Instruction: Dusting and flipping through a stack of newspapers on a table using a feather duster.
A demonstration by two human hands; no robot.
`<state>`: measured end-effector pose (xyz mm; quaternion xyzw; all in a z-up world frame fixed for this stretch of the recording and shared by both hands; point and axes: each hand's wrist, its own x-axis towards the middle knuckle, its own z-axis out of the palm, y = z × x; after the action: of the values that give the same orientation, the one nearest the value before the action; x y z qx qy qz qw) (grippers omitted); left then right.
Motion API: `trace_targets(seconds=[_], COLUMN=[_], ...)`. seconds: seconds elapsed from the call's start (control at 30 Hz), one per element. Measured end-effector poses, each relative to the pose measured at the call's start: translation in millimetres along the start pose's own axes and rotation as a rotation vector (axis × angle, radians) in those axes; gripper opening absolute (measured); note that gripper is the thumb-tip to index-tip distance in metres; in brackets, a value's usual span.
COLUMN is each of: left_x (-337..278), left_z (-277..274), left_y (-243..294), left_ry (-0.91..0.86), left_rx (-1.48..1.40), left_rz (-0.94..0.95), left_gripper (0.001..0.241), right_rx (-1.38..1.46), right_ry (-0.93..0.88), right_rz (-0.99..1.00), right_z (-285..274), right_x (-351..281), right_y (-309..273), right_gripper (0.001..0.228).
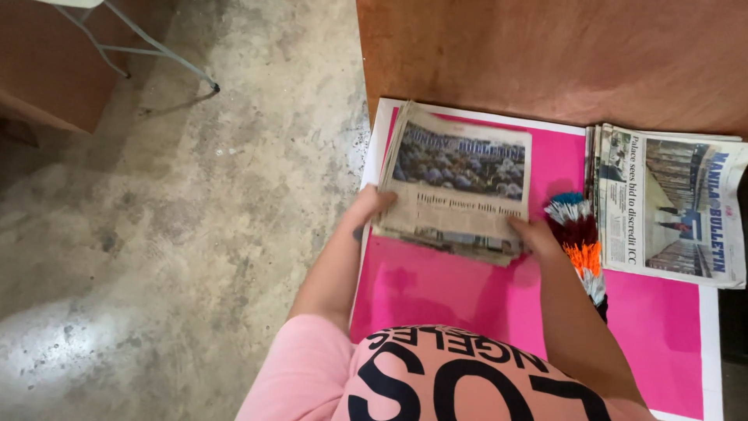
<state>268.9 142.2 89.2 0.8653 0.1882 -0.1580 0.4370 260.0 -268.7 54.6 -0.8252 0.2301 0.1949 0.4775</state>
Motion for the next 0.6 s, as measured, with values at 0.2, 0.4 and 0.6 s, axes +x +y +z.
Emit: trace_targets(seconds=[0.2, 0.4, 0.6], left_x=[-65, -160, -180], left_z=[17, 28, 22], left_y=[-69, -125, -137], left_ry=[0.003, 0.162, 0.006], left_rx=[0.164, 0.138, -0.14], left_rz=[-0.093, -0.094, -0.351], left_gripper=[0.071, 0.058, 0.101], right_rx=[-0.099, -0.169, 0.021], right_ry=[-0.176, -0.097, -0.144], right_rz=[-0.12, -0.106, 0.082], right_z=[2, 35, 41], right_x=[-137, -144, -209], right_y=[-29, 63, 8], right_gripper=[0.07, 0.06, 0.095])
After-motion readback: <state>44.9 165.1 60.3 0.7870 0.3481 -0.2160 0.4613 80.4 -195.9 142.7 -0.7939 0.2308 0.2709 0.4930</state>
